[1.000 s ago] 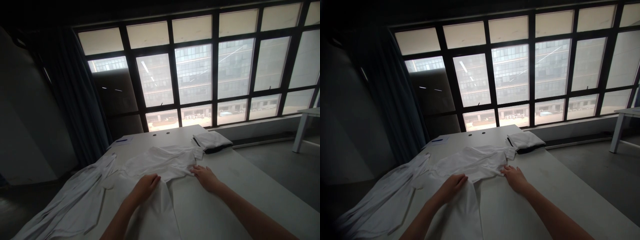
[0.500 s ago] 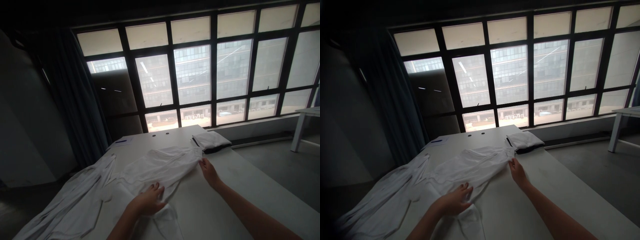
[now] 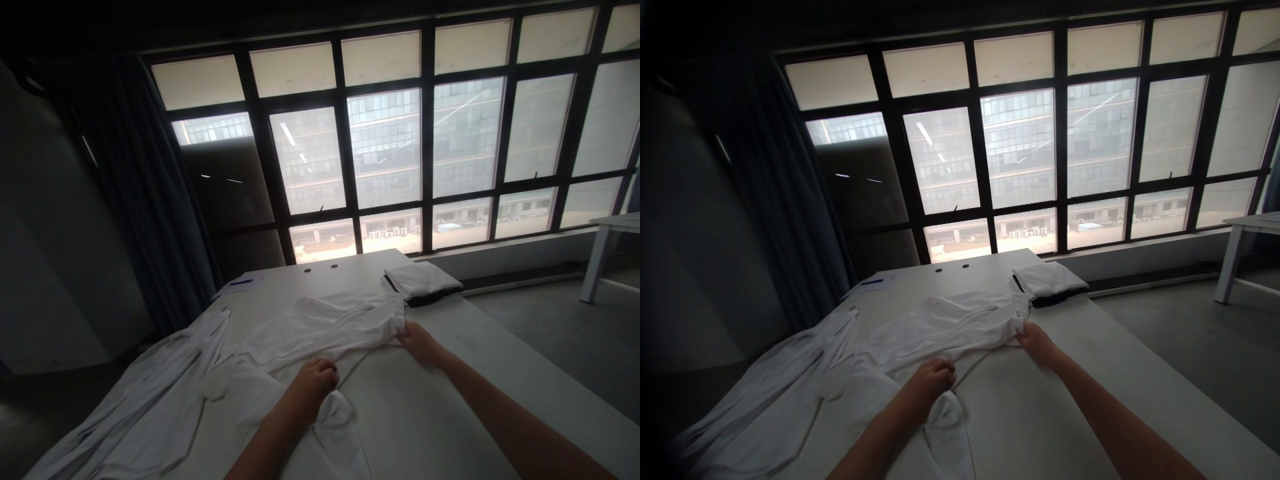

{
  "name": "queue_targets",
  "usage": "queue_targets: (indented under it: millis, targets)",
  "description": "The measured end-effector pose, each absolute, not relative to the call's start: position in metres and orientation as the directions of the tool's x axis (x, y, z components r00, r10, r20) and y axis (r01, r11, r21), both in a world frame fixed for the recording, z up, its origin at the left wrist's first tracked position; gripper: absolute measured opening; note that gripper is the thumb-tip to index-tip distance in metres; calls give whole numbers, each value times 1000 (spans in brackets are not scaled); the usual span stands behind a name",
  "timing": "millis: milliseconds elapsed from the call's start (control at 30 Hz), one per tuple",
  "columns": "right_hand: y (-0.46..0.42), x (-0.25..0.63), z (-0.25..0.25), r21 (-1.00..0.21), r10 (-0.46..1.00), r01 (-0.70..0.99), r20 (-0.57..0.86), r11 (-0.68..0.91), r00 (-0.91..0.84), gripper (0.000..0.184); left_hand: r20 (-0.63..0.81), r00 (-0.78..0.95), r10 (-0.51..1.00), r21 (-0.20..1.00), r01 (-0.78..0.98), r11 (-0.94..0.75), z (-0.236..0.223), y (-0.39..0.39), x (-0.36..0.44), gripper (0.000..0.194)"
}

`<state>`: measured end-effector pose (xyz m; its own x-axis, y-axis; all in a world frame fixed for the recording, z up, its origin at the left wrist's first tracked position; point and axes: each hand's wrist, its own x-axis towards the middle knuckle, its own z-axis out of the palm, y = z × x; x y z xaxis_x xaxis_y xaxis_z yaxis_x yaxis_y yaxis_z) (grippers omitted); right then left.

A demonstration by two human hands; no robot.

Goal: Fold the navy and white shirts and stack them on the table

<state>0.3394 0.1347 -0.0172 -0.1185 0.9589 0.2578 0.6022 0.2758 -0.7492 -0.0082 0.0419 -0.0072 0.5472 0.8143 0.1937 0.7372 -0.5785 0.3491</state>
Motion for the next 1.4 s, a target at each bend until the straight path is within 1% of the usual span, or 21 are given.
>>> queue_targets:
  millis: [67,200,267,333,367,400,467,533,567,633,700,800,900,967,1033,1100,1200,1233,1267,1333,1400]
  targets:
    - [140,345,-12,-777,964,582,261,240,-48,35,167,554,815,378,728,-572,-3,41,-6,12]
    - [149,365,3,-779,966,615,235,122,105,53,73,620,781,490,660,-570,18,31,-5,11]
    - [150,377,9,-747,974,658,206,98,89,49,-50,684,728,598,604,-526,32,24,-6,12]
    - [148,388,14,-688,985,719,168,99,26,38,-204,737,645,720,559,-411,44,18,-6,18]
    - [146,392,17,-651,988,753,151,100,0,33,-255,741,621,754,555,-352,48,17,-7,23]
    - [143,394,19,-609,990,787,142,98,-13,30,-268,717,643,760,567,-316,50,17,-7,26]
    - [136,389,22,-531,989,842,150,95,-17,30,-168,601,781,693,636,-340,48,20,-10,31]
    - [126,374,24,-477,982,869,182,131,-48,33,-8,473,881,534,747,-396,37,27,-14,45]
    - [121,363,23,-460,974,867,198,190,-109,35,36,434,900,441,802,-403,29,31,-17,56]
    - [109,337,17,-432,931,826,214,361,-295,41,3,388,922,280,884,-373,12,39,-24,74]
    - [98,313,4,-406,870,771,179,490,-459,53,-89,341,936,185,929,-321,-3,44,-30,83]
    - [84,288,-13,-347,857,794,60,499,-512,69,-156,300,941,124,951,-282,-12,43,-31,86]
    - [76,281,-11,-272,858,828,-18,489,-513,73,-180,295,938,121,953,-276,-4,35,-23,93]
    - [70,282,1,-245,848,830,-52,502,-528,69,-203,316,927,156,945,-288,8,26,-15,103]
    - [63,286,16,-237,848,834,-72,498,-526,56,-228,360,904,212,925,-315,23,16,-8,113]
    - [54,290,30,-247,856,843,-86,477,-509,45,-240,437,867,268,888,-373,37,6,1,107]
    - [41,297,45,-337,816,844,-270,417,-510,45,-267,544,795,278,834,-477,51,-12,14,73]
    - [37,299,50,-367,790,836,-316,408,-525,44,-269,562,782,262,824,-502,53,-18,18,62]
    - [34,300,53,-387,778,824,-318,415,-542,43,-270,573,774,244,818,-521,54,-25,22,52]
    - [30,300,58,-398,788,785,-205,474,-580,39,-254,596,762,220,803,-554,54,-37,30,36]
    - [30,294,56,-409,790,737,-59,539,-611,41,-247,633,734,220,774,-593,54,-46,36,28]
